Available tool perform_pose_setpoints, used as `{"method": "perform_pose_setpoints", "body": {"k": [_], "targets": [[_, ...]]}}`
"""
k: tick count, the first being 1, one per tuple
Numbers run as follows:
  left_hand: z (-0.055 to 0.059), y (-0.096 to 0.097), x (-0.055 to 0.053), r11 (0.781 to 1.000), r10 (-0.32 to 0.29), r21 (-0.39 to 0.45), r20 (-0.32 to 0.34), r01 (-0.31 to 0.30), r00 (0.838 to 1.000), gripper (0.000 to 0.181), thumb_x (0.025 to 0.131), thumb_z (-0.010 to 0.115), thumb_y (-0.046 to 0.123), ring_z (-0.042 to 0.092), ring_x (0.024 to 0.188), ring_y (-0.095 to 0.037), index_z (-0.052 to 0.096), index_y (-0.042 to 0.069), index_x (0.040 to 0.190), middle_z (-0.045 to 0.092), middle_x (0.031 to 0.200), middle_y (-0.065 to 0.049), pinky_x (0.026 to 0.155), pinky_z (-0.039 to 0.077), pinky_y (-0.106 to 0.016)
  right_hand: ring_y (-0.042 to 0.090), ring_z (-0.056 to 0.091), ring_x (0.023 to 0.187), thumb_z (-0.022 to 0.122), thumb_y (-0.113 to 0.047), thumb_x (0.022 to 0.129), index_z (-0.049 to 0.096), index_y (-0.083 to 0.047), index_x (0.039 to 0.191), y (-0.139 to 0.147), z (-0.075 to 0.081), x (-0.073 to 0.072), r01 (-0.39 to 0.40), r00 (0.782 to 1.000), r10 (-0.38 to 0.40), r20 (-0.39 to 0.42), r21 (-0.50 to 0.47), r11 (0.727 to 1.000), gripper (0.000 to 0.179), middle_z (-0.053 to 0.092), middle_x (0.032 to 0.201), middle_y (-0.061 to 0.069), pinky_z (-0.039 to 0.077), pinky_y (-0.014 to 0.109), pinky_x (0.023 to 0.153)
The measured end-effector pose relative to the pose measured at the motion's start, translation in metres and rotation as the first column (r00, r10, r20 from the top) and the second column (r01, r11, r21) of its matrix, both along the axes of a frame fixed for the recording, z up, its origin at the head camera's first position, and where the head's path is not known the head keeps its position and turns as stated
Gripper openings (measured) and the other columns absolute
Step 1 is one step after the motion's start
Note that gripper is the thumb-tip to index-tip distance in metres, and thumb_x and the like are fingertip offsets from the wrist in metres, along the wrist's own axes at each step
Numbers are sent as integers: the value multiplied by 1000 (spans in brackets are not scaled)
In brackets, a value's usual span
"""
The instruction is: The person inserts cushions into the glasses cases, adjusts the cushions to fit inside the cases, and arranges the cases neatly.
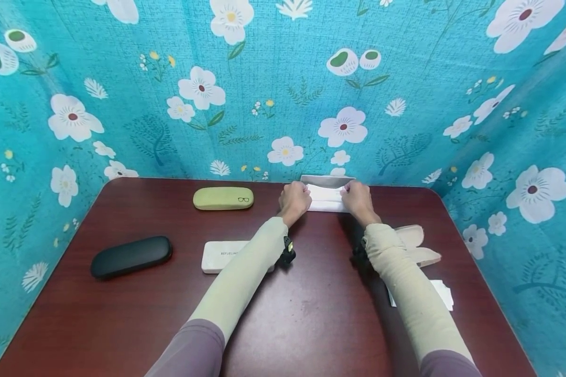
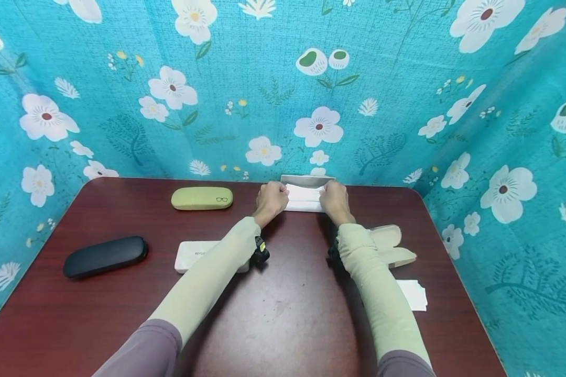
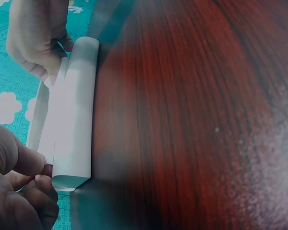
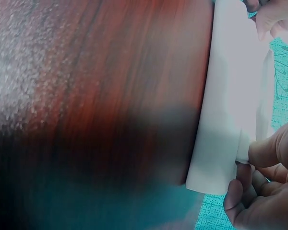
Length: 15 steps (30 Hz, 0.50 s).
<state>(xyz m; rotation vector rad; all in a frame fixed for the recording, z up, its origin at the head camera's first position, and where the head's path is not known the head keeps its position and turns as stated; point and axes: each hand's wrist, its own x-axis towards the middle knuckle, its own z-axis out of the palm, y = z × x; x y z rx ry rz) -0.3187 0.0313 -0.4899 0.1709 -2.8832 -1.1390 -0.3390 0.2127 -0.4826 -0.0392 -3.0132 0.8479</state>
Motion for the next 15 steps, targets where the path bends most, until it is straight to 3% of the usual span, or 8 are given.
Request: {"method": "perform_pose_setpoints", "body": {"k": [3, 11, 15], "targets": [[0, 0, 0, 1000, 10, -3, -12, -10, 1000, 47, 98, 62, 18, 43, 66, -15, 42, 18, 56, 36, 58, 6, 63, 40, -33, 37, 62, 98, 57, -11, 100, 66, 6, 104, -1, -2, -1, 10, 1000, -11, -13, -14, 1000, 19, 68, 105, 24, 52, 51, 90], [-1, 1, 0, 1000, 23, -1, -46, -23, 999, 43, 97, 64, 16, 47, 67, -15, 48, 16, 57, 44, 59, 6, 63, 41, -33, 40, 64, 102, 58, -14, 101, 66, 3, 106, -2, -7, -2, 29, 998, -30, -52, -23, 999, 20, 68, 108, 23, 51, 53, 91], [1, 2, 0, 1000, 4, -17, -29, -5, 1000, 44, 94, 64, 12, 39, 62, -14, 44, 16, 55, 34, 55, 5, 59, 39, -32, 42, 65, 106, 59, -15, 100, 67, 3, 108, -1, -5, -2, 16, 999, -15, -28, 26, 1000, 21, 69, 111, 23, 50, 54, 95]]}}
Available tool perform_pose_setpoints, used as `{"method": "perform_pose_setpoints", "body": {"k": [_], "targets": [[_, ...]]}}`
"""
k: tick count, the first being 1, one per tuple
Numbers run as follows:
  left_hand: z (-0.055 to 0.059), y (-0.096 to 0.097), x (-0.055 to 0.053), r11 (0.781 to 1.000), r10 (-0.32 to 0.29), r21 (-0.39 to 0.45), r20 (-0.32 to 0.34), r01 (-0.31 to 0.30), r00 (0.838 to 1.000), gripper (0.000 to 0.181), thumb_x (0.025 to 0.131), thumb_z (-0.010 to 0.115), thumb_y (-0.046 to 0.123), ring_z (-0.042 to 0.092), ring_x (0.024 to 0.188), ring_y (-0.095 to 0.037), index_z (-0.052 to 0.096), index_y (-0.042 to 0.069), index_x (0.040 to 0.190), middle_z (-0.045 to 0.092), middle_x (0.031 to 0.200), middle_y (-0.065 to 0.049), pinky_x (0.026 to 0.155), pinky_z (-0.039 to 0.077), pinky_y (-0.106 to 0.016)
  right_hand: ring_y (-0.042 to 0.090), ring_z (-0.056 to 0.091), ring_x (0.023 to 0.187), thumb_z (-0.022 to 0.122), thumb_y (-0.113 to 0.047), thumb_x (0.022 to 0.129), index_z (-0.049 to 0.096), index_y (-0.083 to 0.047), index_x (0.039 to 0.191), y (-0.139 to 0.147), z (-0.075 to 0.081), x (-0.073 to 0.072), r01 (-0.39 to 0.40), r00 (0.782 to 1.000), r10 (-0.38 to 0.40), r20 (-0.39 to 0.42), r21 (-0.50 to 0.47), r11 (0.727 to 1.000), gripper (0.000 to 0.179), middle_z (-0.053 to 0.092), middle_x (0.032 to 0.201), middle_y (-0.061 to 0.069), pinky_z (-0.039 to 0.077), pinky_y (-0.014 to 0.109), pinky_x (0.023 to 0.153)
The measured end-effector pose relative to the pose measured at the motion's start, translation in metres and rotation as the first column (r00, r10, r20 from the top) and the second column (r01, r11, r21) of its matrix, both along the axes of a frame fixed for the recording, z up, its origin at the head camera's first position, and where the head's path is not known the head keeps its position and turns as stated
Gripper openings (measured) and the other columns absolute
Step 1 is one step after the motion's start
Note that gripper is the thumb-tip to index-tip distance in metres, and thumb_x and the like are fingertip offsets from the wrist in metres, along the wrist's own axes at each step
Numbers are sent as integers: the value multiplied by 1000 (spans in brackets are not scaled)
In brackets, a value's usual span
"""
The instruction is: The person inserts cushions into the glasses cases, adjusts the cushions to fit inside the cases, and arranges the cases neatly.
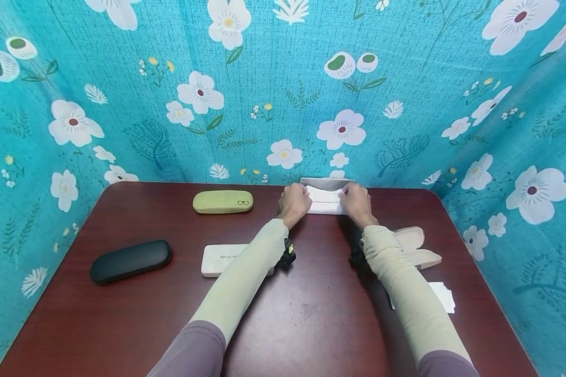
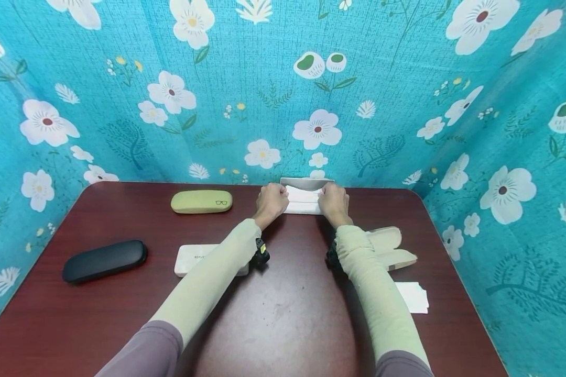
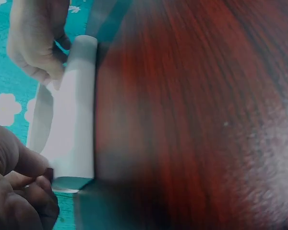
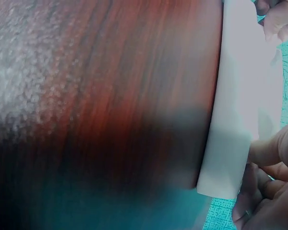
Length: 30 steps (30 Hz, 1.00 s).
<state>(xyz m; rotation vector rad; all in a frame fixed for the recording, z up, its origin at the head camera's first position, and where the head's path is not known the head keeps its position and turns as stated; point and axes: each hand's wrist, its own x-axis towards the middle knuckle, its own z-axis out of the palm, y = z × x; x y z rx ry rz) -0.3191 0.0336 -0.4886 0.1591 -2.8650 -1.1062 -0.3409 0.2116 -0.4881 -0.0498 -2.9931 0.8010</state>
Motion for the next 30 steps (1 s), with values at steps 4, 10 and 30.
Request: {"method": "perform_pose_setpoints", "body": {"k": [4, 10, 30], "targets": [[2, 1, 2, 999, -18, -27, 1, 18, 1000, 45, 89, 64, 8, 25, 58, -13, 36, 16, 54, 22, 55, 5, 54, 32, -30, 36, 64, 94, 59, -14, 99, 70, 2, 99, 0, 2, 3, -14, 1000, 13, 22, 44, 999, 19, 69, 97, 19, 51, 50, 87], [-2, 0, 7, 999, -27, -39, 8, 27, 1000, 41, 87, 65, 6, 25, 60, -13, 37, 14, 59, 25, 61, 3, 52, 31, -30, 26, 53, 74, 62, -16, 96, 69, -4, 78, -1, 1, 8, -8, 998, 4, 67, 59, 998, 23, 57, 72, 9, 42, 38, 66], [10, -12, 29, 990, -109, -108, -141, 95, 984, 27, 89, 64, 7, 69, 102, -25, 71, 7, 115, 72, 107, -7, 85, 57, -42, 30, 59, 94, 74, -29, 89, 73, -6, 96, 5, 4, 33, -78, 987, 83, -134, 42, 996, 24, 70, 96, 15, 52, 48, 77]]}}
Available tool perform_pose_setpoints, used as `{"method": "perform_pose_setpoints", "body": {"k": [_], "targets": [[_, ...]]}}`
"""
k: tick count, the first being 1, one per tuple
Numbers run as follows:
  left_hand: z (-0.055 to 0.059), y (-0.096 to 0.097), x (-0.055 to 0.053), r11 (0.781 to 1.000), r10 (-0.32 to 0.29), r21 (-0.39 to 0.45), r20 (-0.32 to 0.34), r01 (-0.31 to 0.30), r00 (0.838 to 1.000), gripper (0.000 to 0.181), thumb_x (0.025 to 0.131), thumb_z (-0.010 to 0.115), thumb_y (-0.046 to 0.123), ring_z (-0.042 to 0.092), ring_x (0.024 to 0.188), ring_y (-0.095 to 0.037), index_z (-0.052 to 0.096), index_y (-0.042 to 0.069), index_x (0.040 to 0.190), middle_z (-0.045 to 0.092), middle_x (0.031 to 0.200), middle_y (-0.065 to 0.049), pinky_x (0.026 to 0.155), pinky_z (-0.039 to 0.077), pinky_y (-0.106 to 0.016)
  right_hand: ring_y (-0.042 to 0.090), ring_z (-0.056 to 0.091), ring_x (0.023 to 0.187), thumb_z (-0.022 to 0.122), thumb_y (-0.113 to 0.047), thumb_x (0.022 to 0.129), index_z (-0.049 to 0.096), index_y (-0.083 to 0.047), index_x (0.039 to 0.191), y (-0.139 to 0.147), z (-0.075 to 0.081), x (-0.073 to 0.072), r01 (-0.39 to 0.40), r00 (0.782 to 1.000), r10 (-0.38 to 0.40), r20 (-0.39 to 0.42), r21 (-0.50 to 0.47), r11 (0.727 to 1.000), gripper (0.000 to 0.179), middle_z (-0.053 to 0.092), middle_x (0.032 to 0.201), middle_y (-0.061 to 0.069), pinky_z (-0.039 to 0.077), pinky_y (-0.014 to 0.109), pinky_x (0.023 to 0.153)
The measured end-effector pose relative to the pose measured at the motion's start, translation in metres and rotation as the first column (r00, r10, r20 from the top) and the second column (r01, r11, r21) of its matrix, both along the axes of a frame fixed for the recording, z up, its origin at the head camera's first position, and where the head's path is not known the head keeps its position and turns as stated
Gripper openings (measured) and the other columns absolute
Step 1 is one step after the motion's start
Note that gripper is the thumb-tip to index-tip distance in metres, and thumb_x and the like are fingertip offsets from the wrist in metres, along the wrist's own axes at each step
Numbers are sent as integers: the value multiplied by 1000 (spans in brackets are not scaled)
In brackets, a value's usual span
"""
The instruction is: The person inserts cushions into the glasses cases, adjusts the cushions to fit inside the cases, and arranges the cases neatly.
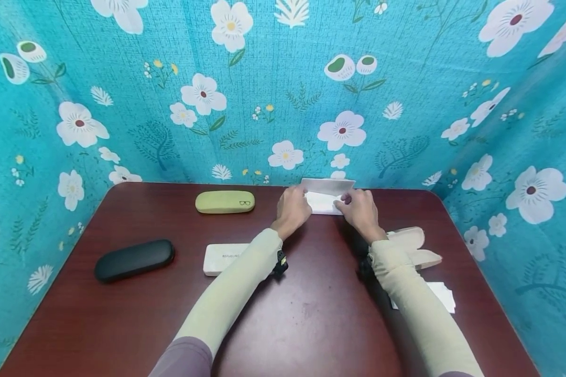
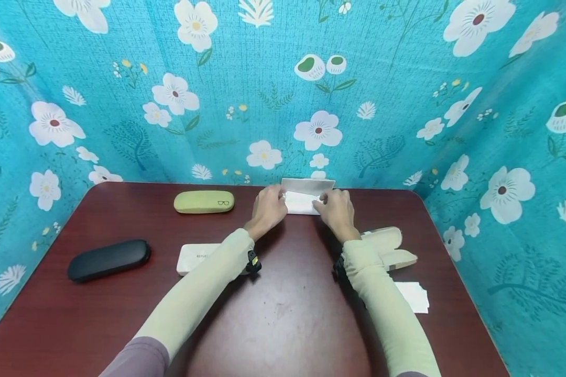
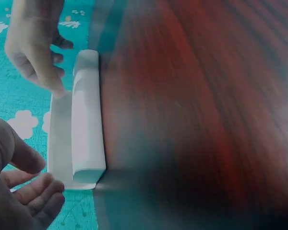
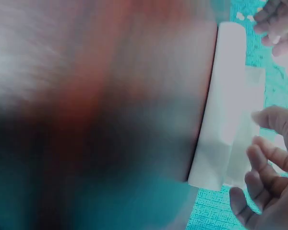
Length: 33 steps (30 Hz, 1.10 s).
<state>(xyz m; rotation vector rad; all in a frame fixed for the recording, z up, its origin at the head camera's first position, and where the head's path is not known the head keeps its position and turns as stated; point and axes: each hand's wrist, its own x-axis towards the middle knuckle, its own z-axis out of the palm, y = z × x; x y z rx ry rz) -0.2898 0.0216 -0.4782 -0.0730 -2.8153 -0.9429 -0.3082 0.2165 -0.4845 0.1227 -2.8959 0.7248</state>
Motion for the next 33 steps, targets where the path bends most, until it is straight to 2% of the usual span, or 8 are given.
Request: {"method": "perform_pose_setpoints", "body": {"k": [4, 8, 15, 18, 23, 27, 33], "targets": [[-3, -7, 4, 998, -57, 28, -40, 58, 998, 31, 94, 60, 8, 64, 113, -26, 67, 1, 124, 68, 117, -11, 97, 54, -40, 30, 54, 102, 76, -31, 87, 71, -5, 100, 0, -2, 10, -109, 994, 110, -27, 29, 994, 29, 69, 102, 14, 52, 49, 82], [-2, -11, 6, 995, -100, 20, -30, 101, 994, 36, 97, 60, 11, 61, 120, -27, 62, -1, 130, 64, 125, -12, 103, 51, -41, 30, 51, 107, 79, -32, 86, 69, -5, 108, 0, -5, 14, -188, 981, 190, -47, 43, 981, 36, 69, 113, 15, 50, 50, 85], [15, -8, 6, 984, -169, -49, 54, 172, 984, 50, 98, 62, 16, 54, 132, -28, 50, -4, 142, 54, 143, -16, 112, 44, -39, 32, 50, 117, 81, -33, 84, 66, -6, 120, 7, -3, 12, -208, 975, 212, -65, 61, 976, 47, 67, 123, 16, 50, 53, 91], [21, -3, 4, 973, -200, -103, 68, 206, 978, 55, 98, 63, 17, 50, 137, -29, 45, -4, 146, 49, 150, -16, 116, 40, -39, 34, 49, 117, 81, -34, 84, 65, -4, 123, 11, -2, 9, -218, 969, 226, -103, 78, 973, 52, 66, 125, 18, 50, 52, 92], [23, 2, -4, 956, -238, -152, 105, 252, 966, 68, 100, 62, 20, 35, 150, -29, 30, -1, 156, 35, 162, -16, 123, 28, -39, 37, 47, 118, 85, -35, 80, 60, -1, 132, 13, 0, 0, -245, 951, 264, -164, 126, 961, 66, 60, 130, 20, 48, 51, 93], [22, 4, -10, 942, -252, -192, 134, 275, 958, 76, 102, 59, 24, 20, 157, -29, 18, -2, 160, 19, 169, -17, 126, 20, -41, 41, 41, 127, 87, -41, 77, 51, -3, 142, 15, 2, -9, -269, 949, 292, -122, 171, 948, 84, 49, 142, 22, 42, 54, 103], [18, 7, -19, 907, -284, -280, 144, 314, 948, 84, 102, 58, 38, 13, 158, -30, 13, -4, 160, 12, 169, -20, 127, 17, -41, 46, 33, 137, 89, -43, 73, 40, -5, 151, 15, 6, -17, -315, 946, 325, -20, 189, 930, 100, 36, 155, 25, 32, 59, 114]]}}
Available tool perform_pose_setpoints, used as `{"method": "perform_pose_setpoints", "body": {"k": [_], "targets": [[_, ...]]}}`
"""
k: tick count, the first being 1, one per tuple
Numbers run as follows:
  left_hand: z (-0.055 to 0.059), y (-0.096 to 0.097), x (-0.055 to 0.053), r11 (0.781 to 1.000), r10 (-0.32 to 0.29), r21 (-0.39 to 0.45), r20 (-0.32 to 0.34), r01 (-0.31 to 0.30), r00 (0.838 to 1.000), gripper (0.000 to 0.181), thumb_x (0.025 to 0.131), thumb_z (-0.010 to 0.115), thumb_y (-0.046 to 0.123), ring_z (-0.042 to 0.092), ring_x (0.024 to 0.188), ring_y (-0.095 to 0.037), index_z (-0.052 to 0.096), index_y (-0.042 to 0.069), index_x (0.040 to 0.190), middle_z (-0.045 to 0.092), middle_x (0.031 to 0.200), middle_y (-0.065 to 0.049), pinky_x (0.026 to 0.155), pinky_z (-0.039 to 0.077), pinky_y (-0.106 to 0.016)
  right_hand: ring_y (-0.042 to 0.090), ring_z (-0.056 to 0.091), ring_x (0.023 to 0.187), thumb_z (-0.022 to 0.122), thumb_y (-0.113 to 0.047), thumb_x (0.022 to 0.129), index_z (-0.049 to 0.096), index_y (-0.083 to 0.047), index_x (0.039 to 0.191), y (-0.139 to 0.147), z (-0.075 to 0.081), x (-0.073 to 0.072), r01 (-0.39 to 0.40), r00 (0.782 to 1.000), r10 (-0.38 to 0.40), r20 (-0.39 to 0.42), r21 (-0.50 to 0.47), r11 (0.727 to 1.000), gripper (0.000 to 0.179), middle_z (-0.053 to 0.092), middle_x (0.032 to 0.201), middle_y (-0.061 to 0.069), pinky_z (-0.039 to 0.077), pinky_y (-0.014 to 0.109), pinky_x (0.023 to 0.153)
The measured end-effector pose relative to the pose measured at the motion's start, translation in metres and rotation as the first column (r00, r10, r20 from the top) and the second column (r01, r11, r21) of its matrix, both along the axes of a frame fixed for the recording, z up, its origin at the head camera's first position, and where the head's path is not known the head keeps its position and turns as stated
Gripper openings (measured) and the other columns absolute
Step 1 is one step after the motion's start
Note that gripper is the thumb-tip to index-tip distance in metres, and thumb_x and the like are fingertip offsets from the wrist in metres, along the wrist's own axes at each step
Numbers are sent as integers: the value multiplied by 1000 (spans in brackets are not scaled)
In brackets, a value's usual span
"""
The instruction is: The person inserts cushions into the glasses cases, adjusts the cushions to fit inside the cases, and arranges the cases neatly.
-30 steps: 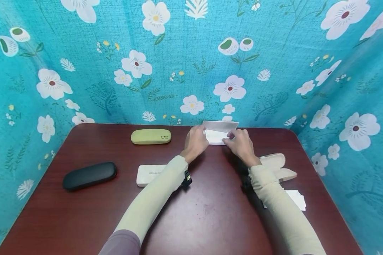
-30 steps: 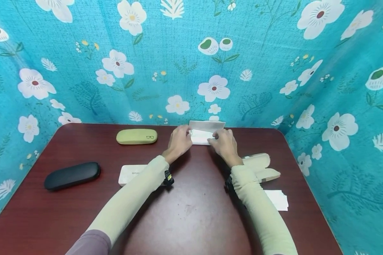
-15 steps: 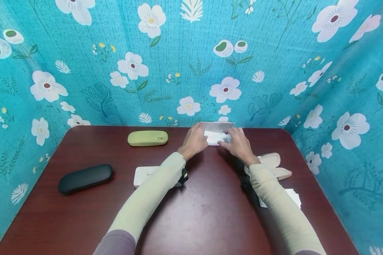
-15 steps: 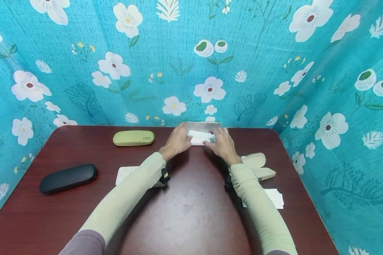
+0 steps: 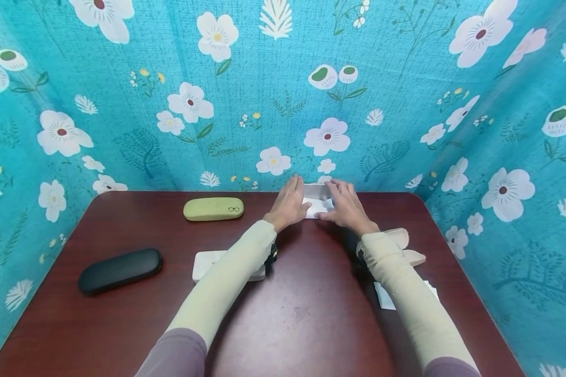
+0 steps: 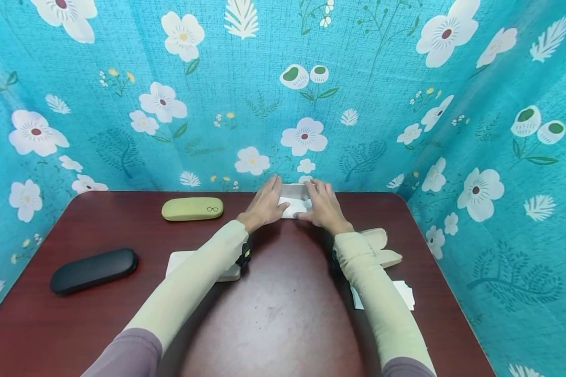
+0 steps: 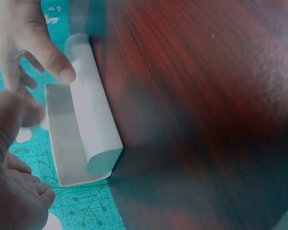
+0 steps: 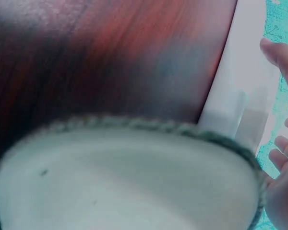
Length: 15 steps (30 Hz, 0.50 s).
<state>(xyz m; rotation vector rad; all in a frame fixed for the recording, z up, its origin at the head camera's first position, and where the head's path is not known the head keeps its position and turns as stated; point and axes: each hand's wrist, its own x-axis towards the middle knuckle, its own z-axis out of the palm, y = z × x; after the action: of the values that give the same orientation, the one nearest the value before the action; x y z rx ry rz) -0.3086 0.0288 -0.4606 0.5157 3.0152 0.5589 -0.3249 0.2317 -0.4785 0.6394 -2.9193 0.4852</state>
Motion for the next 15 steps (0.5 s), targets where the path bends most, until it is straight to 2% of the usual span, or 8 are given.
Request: {"method": "perform_pose_setpoints", "body": {"k": [5, 8, 11, 15], "targets": [[-5, -1, -7, 994, -49, -97, -9, 48, 999, 105, 94, 65, 53, 6, 159, -32, 8, -4, 160, 4, 170, -21, 128, 13, -41, 47, 27, 141, 90, -40, 73, 32, -5, 155, -3, -2, -5, -28, 998, 27, 49, 16, 999, 107, 27, 160, 27, 25, 62, 117], [-8, 2, -8, 980, -69, -184, 5, 69, 998, 110, 92, 66, 57, 3, 159, -32, 6, -4, 160, 1, 170, -21, 128, 11, -39, 47, 23, 145, 90, -40, 72, 27, -5, 157, -4, -4, -7, -40, 996, 36, 82, 49, 998, 111, 23, 162, 27, 20, 63, 119], [-11, 3, -10, 965, -90, -245, 2, 88, 996, 109, 92, 65, 58, 5, 159, -33, 7, -4, 160, 4, 170, -22, 128, 11, -39, 46, 21, 147, 91, -40, 71, 23, -3, 158, -6, -6, -11, -47, 994, 37, 105, 91, 995, 117, 22, 161, 27, 17, 62, 121], [-16, 3, -14, 957, -107, -276, -37, 93, 994, 105, 91, 68, 54, 16, 157, -34, 13, -5, 159, 18, 167, -22, 128, 14, -41, 45, 24, 146, 93, -41, 67, 24, 0, 157, -9, -8, -16, -49, 994, 37, 101, 118, 992, 120, 28, 157, 28, 16, 61, 121]]}}
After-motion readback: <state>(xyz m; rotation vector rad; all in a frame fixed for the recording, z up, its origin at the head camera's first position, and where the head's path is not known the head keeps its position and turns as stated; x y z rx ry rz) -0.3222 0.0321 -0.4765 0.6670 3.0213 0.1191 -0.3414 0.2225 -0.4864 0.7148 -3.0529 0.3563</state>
